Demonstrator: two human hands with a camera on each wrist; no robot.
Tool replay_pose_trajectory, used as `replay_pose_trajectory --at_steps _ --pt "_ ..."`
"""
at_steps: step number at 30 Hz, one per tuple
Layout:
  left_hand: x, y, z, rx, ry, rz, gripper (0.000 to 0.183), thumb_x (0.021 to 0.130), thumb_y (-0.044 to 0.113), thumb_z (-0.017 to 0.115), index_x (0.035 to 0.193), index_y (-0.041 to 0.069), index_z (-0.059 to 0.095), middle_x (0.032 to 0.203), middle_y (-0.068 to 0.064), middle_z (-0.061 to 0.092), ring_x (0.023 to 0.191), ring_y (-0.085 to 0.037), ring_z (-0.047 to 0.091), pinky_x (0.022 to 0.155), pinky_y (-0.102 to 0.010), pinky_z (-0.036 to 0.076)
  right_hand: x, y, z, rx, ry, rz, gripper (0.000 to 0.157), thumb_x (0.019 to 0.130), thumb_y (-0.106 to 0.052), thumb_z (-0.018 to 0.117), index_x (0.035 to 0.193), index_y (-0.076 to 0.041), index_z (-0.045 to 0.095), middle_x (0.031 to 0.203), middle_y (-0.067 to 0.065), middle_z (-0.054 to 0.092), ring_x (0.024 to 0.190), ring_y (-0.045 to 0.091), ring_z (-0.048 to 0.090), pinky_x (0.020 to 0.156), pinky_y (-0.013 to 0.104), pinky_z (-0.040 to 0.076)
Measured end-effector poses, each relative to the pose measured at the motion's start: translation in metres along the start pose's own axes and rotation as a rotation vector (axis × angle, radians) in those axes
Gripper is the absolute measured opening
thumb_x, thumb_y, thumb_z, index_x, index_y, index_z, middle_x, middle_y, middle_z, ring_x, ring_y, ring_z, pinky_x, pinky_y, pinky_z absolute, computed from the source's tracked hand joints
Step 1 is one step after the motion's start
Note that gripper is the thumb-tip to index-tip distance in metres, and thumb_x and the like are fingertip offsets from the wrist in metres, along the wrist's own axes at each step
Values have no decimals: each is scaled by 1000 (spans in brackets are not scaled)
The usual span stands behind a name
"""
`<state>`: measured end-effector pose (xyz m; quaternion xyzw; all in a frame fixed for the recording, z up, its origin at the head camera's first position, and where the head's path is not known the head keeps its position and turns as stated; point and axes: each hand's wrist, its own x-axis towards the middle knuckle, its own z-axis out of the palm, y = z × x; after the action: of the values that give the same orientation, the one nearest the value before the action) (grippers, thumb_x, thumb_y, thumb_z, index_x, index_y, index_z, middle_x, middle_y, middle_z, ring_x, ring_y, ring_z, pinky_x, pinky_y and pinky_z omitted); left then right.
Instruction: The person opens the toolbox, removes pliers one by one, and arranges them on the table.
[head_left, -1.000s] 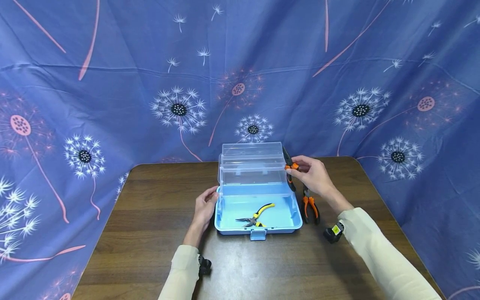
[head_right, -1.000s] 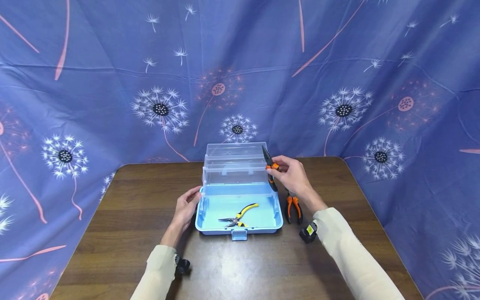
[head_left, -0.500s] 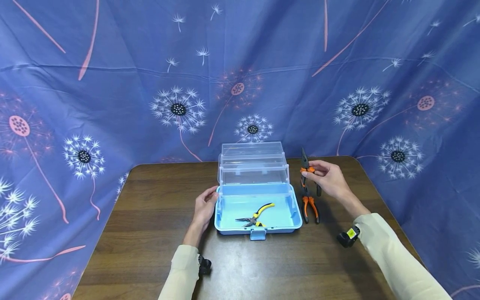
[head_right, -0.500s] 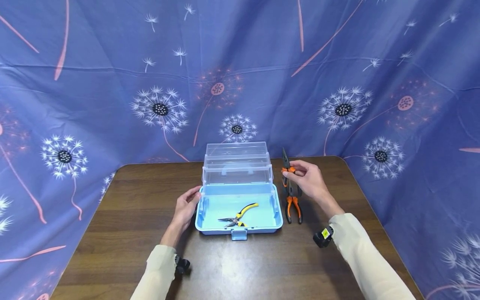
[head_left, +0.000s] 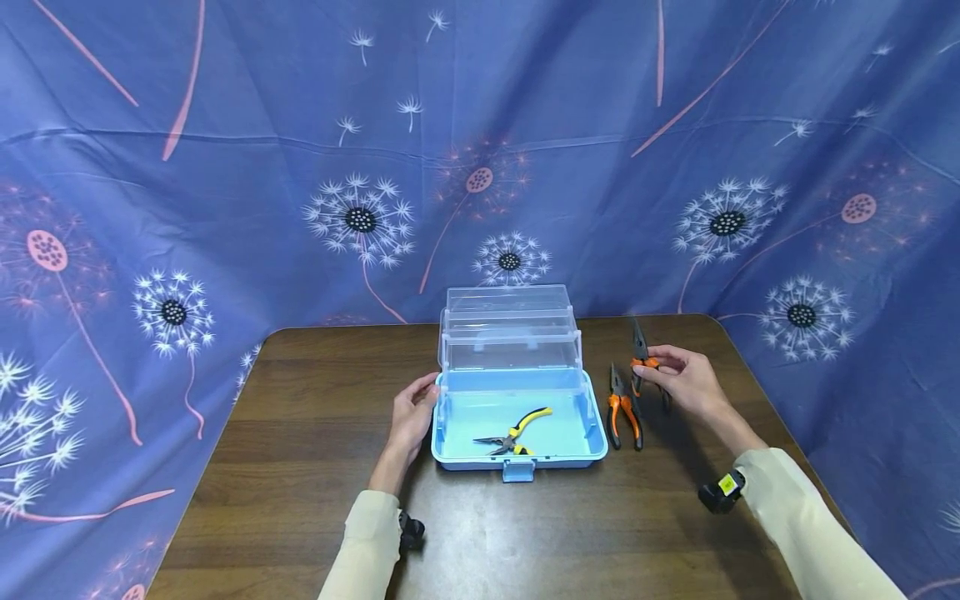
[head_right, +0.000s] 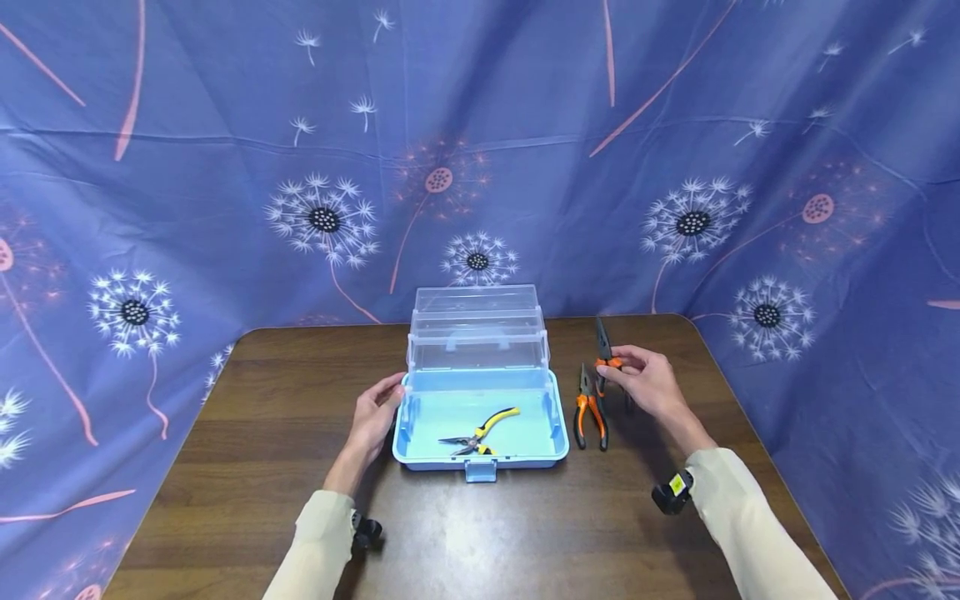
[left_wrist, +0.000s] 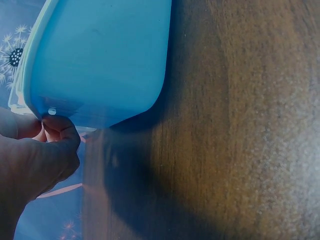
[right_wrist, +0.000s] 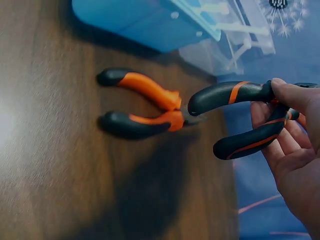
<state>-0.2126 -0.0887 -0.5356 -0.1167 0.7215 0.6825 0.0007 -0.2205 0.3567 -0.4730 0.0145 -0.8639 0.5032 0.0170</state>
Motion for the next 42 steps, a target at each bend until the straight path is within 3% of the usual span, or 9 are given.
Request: replay_pose_trajectory --at_steps 8,13,18,25,29,34,36,42 --pt "-2 0 1 -10 -1 14 32 104 6 57 134 0 65 120 -16 64 110 -23 57 88 -23 48 -10 23 -9 24 -55 62 51 95 -11 75 132 17 55 107 28 72 78 10 73 70 31 61" --pt "-2 -1 0 -2 -2 8 32 105 7 57 135 1 65 121 -16 65 111 -24 57 91 -27 48 -12 39 -9 31 -78 98 50 95 -10 74 131 19 54 106 26 72 79 13 74 75 38 61" --pt "-2 -1 0 7 -5 4 32 105 8 56 135 2 65 125 -17 65 115 -25 57 97 -33 47 -14 53 -7 27 -101 136 52 95 -11 74 132 19 53 106 23 74 79 12 73 74 37 61" --pt "-2 -2 1 10 -4 8 32 105 9 57 135 2 65 124 -16 64 115 -25 57 97 -34 47 -18 68 -2 65 -92 193 53 96 -9 73 132 23 50 105 24 73 78 10 72 72 32 61" --pt "-2 -3 0 9 0 17 32 105 10 57 135 2 65 124 -17 65 115 -26 57 97 -34 47 -17 75 2 -76 -75 178 56 99 -18 72 133 21 52 108 26 72 86 17 71 72 27 59" --pt "-2 -2 1 8 -4 17 32 105 10 57 135 3 65 124 -16 64 116 -26 57 100 -36 46 -21 77 8 -282 -45 159 59 101 -31 67 135 16 55 122 33 64 106 41 62 87 46 53" --pt "-2 -2 2 15 -5 18 32 105 10 57 135 3 65 125 -16 64 116 -26 57 102 -39 46 -21 78 9 -305 -30 153 57 101 -30 67 134 16 57 122 34 64 106 43 61 91 54 51" --pt "0 -2 0 9 2 19 32 106 10 56 135 3 65 126 -17 64 117 -26 57 103 -40 45 -22 75 12 -351 0 132 53 101 -30 68 128 15 61 117 33 66 103 45 63 89 59 50"
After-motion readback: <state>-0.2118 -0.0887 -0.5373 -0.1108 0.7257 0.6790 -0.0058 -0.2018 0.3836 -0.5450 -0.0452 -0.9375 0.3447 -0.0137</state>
